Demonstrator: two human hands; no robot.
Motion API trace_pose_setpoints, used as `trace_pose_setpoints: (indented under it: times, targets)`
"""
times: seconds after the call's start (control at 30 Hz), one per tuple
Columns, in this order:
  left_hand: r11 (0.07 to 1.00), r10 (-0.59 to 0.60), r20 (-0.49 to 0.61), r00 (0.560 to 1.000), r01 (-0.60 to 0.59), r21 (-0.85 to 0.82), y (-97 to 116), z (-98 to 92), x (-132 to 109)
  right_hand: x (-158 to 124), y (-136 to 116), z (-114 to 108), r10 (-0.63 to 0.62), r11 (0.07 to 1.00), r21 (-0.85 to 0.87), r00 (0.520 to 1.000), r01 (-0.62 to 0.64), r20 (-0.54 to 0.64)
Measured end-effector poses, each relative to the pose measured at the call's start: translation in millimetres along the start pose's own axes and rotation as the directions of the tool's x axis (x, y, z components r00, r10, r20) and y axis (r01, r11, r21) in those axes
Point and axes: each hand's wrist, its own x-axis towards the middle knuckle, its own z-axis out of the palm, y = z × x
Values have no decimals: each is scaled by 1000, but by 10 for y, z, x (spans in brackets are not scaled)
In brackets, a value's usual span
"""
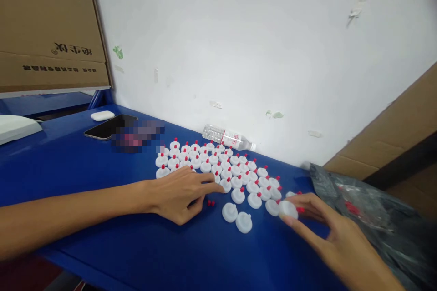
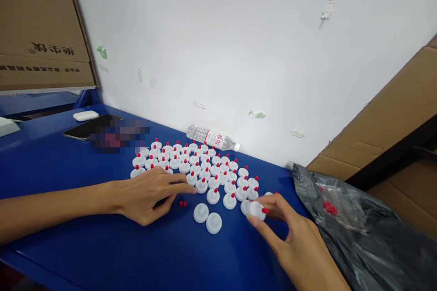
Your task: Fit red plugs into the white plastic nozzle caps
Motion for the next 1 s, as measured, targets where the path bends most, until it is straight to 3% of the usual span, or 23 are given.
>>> trace_pose_setpoints:
  times: [0.13,0.3,0.43,0.57,0.87,1.0]
  targets:
    - [998,-3,-156,988,-6,-63,0,-2,-19,-26,-332,112,-136,988,-71,991,135,-14]
    - [986,43,-341,939,-95,-138,27,26,-58,-46,-765,425,-387,913,-117,920,392,64]
    - [974,104,-311,945,-161,-162,56,20,-75,-67,-944,688,-489,862,-113,869,494,67]
    - [970,158,-338,928,-210,-122,52,-32,-73,-62,-1032,804,-520,846,-105,853,522,53]
    - [952,279,-354,893,-307,-23,112,-31,-6,-111,-927,712,-608,790,-102,794,604,-9]
    - [948,216,-359,908,-284,-148,172,-43,-5,-120,-943,673,-667,736,-155,745,658,-7]
